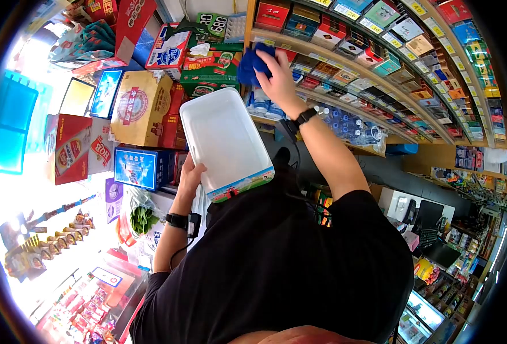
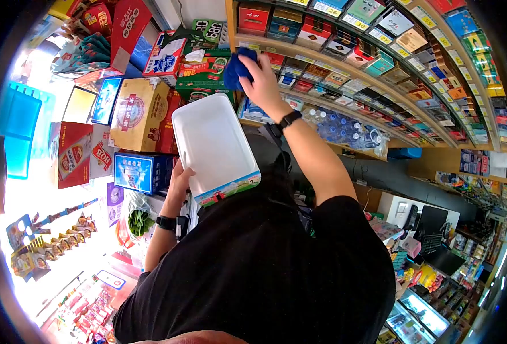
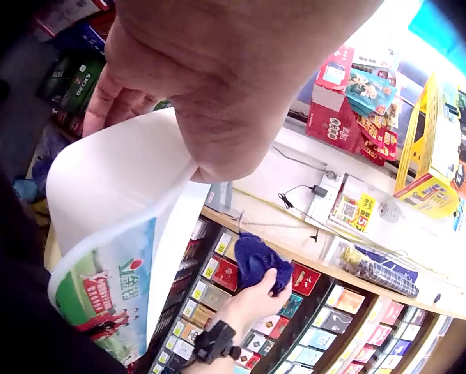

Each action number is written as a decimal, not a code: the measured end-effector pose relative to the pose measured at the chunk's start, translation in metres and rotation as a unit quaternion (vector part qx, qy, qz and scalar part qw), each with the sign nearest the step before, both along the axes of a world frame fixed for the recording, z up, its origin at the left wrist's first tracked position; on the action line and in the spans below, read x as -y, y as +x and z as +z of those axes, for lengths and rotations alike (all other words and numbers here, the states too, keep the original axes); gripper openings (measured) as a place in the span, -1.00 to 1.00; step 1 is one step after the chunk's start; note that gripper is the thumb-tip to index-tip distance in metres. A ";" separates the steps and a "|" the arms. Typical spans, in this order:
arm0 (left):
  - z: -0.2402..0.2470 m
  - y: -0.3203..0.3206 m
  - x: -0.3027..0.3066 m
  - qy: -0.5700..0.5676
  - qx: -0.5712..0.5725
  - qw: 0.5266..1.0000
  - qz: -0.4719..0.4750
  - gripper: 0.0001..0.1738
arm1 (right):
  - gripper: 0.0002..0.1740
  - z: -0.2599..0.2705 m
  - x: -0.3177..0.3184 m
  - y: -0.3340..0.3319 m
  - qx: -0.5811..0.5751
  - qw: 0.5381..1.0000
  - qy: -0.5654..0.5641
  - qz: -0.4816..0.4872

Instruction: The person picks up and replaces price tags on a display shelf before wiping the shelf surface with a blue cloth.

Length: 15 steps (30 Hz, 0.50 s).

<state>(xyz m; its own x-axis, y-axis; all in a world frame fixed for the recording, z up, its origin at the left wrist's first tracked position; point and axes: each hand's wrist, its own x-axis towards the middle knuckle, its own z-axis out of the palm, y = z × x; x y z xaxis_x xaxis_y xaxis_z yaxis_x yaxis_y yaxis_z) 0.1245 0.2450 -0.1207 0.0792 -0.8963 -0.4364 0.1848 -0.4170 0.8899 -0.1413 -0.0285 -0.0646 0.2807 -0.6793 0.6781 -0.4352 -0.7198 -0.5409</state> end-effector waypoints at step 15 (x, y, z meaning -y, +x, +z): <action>0.000 0.023 -0.035 0.083 0.067 0.994 0.023 -0.15 | -0.53 -0.207 0.025 0.011 -0.133 0.971 0.117 -0.160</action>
